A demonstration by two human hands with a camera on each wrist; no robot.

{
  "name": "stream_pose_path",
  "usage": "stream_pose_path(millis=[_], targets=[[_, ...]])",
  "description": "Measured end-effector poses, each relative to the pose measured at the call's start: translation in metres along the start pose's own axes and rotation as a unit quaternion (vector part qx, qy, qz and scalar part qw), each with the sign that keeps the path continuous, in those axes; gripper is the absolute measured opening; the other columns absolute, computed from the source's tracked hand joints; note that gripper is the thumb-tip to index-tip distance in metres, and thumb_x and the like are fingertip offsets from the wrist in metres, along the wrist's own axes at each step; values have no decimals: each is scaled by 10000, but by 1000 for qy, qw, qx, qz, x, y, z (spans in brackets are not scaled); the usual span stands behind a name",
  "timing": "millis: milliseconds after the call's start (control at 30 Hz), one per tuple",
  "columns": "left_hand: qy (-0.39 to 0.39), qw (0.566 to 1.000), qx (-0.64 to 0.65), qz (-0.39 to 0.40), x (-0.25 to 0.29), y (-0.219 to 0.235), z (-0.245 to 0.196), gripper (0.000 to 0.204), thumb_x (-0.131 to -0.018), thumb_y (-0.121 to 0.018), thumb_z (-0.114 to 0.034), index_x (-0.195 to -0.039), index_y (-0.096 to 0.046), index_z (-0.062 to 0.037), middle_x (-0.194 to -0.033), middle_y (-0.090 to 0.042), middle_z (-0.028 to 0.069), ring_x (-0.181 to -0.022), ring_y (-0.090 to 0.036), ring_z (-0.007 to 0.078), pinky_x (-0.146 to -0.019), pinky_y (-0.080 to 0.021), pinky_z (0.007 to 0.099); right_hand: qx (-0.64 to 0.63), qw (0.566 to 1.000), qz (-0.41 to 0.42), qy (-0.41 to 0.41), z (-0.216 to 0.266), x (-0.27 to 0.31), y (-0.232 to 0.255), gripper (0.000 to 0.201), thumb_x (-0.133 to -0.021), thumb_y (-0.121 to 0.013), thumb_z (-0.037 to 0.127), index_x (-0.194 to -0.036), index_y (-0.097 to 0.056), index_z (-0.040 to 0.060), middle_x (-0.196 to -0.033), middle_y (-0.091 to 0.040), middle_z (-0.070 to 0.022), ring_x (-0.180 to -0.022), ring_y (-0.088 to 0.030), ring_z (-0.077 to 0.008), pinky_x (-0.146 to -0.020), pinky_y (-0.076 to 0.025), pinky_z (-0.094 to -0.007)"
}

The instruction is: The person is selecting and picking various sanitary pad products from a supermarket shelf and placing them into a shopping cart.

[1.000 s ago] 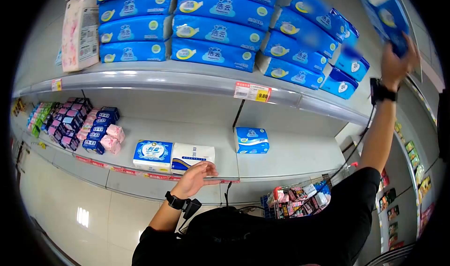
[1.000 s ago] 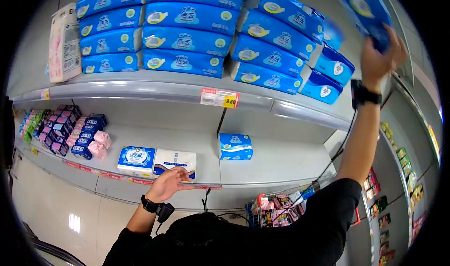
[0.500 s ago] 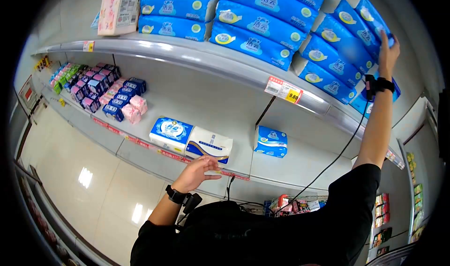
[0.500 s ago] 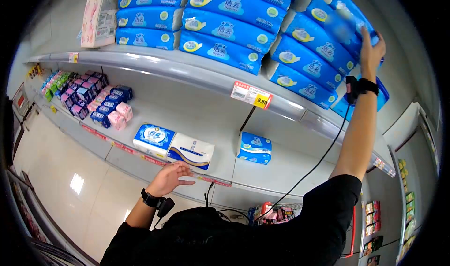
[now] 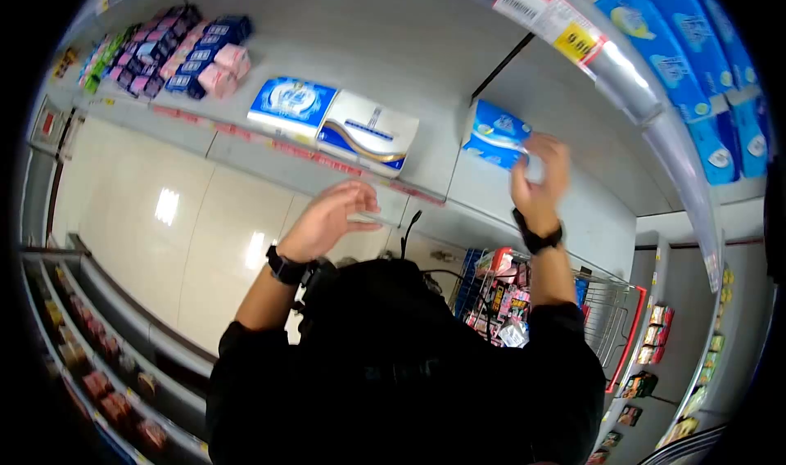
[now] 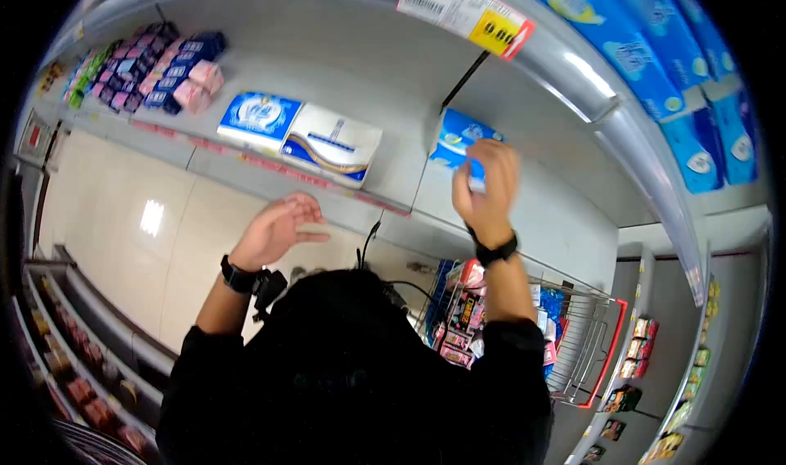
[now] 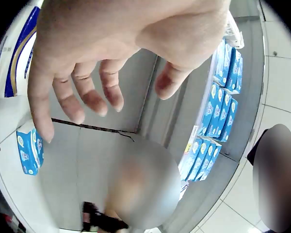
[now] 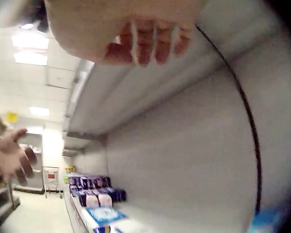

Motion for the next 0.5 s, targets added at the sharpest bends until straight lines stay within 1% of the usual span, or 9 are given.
stream_pose_path(millis=[33, 67, 100, 167, 233, 300, 367, 433, 500], targets=[[0, 1000, 2, -15, 1, 1, 1, 269, -923, -472, -295, -1048, -529, -64, -1026, -557, 65, -1046, -542, 213, -936, -442, 500, -35, 986, 27, -158, -40, 48, -35, 295, -690, -627, -39, -969, -555, 24, -971, -605, -126, -913, -578, -324, -788, -468, -371], [-2, 1000, -11, -12, 2, 0, 0, 270, -927, -464, -295, -1049, -527, -63, -1027, -559, 63, -1048, -542, 214, -937, -441, 501, -105, 944, -18, -313, -95, 111, -73, 326, -726, -654, 31, -1029, -533, 29, -1066, -571, -124, -949, -570, -327, -805, -472, -388], [1, 1000, -14, -27, 4, -1, 0, 274, -930, -460, -299, -1048, -531, -63, -1025, -562, 60, -1045, -546, 212, -939, -438, 503, -170, 871, -62, -458, -139, 157, -96, 375, -761, -681, 101, -1088, -511, 33, -1161, -537, -122, -985, -562, -330, -823, -476, -404], [-5, 998, -35, -56, 9, -6, -1, 282, -928, -461, -309, -1041, -540, -63, -1020, -566, 56, -1039, -553, 205, -943, -435, 505, -313, 580, -65, -749, -177, 192, -100, 613, -734, -741, 207, -1238, -432, 45, -1262, -453, -138, -1020, -528, -379, -783, -490, -438], [-15, 995, -32, -89, 15, -7, 3, 285, -930, -461, -317, -1038, -544, -66, -1020, -567, 51, -1036, -556, 201, -942, -434, 503, -285, 492, -96, -817, -209, 215, -110, 685, -691, -776, 312, -1193, -419, 11, -1145, -493, -161, -971, -524, -368, -760, -489, -442], [-22, 992, -29, -117, 20, -7, 11, 288, -931, -461, -324, -1034, -547, -70, -1019, -568, 46, -1032, -559, 197, -942, -433, 502, -170, 535, -63, -825, -240, 232, -118, 755, -679, -789, 339, -1214, -386, -11, -1204, -429, -192, -986, -509, -389, -763, -489, -467], [-32, 987, -25, -155, 27, -10, 21, 302, -936, -457, -353, -1028, -553, -82, -1018, -568, 37, -1030, -558, 192, -944, -430, 494, -222, 507, -110, -825, -294, 278, -139, 817, -657, -806, 395, -1222, -382, -15, -1211, -410, -198, -997, -503, -398, -747, -493, -483], [-44, 982, -45, -180, 35, -22, 25, 321, -939, -451, -383, -1026, -558, -94, -1010, -570, 31, -1024, -558, 186, -942, -430, 485, -250, 466, -99, -843, -290, 260, -136, 792, -649, -832, 366, -1193, -391, -5, -1171, -458, -180, -961, -512, -354, -674, -501, -444], [-66, 977, -17, -202, 39, -28, 29, 292, -933, -489, -341, -1035, -573, -80, -966, -579, 36, -980, -564, 160, -923, -458, 445, -254, 513, -62, -818, -307, 279, -149, 735, -650, -838, 351, -1156, -424, 15, -1112, -521, -156, -903, -529, -330, -657, -484, -449]])
Point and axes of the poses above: each hand's wrist, its own x-axis away from the middle knuckle, its own y-axis out of the back of the hand, z = x × y, the point moved 1 cm from there along -x, towards the middle knuckle
